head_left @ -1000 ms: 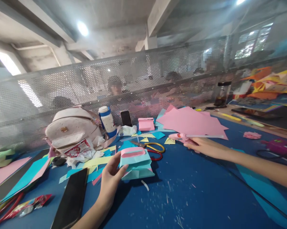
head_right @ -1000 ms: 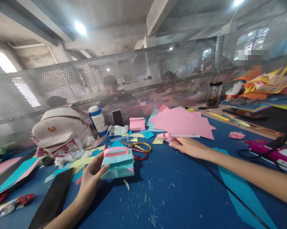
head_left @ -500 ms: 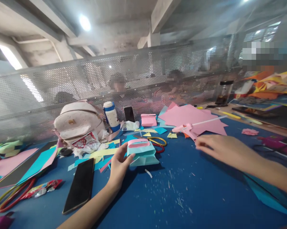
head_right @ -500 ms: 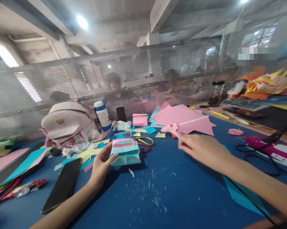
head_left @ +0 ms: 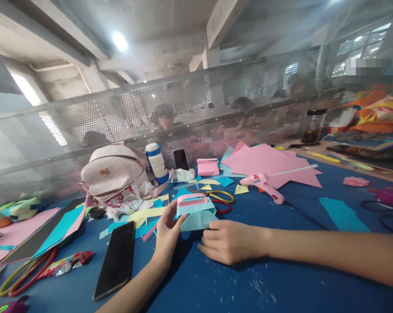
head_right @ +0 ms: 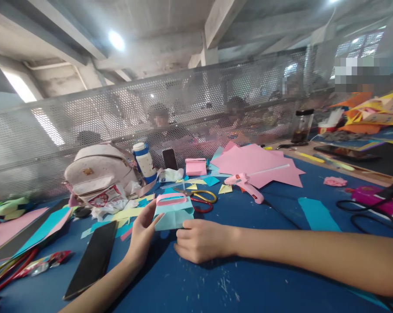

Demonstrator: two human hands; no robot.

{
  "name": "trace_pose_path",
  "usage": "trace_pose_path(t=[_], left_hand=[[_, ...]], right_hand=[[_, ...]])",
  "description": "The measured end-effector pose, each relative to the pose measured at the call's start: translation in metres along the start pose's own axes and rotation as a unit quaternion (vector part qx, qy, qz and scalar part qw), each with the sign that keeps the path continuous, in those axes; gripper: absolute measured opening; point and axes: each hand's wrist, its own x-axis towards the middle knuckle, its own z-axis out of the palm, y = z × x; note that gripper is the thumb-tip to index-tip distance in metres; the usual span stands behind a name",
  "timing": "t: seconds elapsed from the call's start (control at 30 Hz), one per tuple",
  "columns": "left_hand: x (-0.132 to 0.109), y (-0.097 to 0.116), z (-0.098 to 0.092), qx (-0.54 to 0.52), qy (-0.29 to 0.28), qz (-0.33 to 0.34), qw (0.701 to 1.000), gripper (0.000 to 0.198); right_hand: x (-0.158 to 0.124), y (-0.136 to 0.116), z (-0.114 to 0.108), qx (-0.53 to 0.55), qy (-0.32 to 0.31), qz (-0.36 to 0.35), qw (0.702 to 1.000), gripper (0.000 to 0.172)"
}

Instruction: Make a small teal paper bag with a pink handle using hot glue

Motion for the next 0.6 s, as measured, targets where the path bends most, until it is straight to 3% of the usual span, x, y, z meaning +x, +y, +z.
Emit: trace_pose_path(t=[0.07, 0.13, 0.33, 0.4, 0.47, 0.6], left_hand=[[0.001, -0.001, -0.001, 0.002, 0.003, 0.0, 1.0, 0.048], [0.003, -0.002, -0.001, 0.004, 0.004, 0.0, 1.0, 0.046], [0.005, -0.005, -0.003, -0.007, 0.009, 0.005, 1.0, 0.048], [0.005, -0.005, -0.003, -0.013, 0.002, -0.007, 1.0, 0.047], [0.005, -0.004, -0.003, -0.02, -0.017, -0.028, 0.999, 0.048], [0.004, -0.003, -0.002, -0.041, -0.049, -0.055, 0.996, 0.048]], right_hand=[[0.0, 0.004, 0.002, -0.131, -0.028, -0.086, 0.987, 0.032], [-0.002, 0.004, 0.001, -0.204, -0.029, -0.12, 0.971, 0.031], [-0.009, 0.001, -0.023, -0.132, 0.013, -0.089, 0.987, 0.021], [-0.012, 0.009, -0.034, -0.03, 0.055, -0.017, 0.998, 0.021], [-0.016, 0.021, -0.042, 0.088, 0.112, 0.098, 0.985, 0.021], [-0.026, 0.046, -0.039, 0.24, 0.213, 0.321, 0.891, 0.025]])
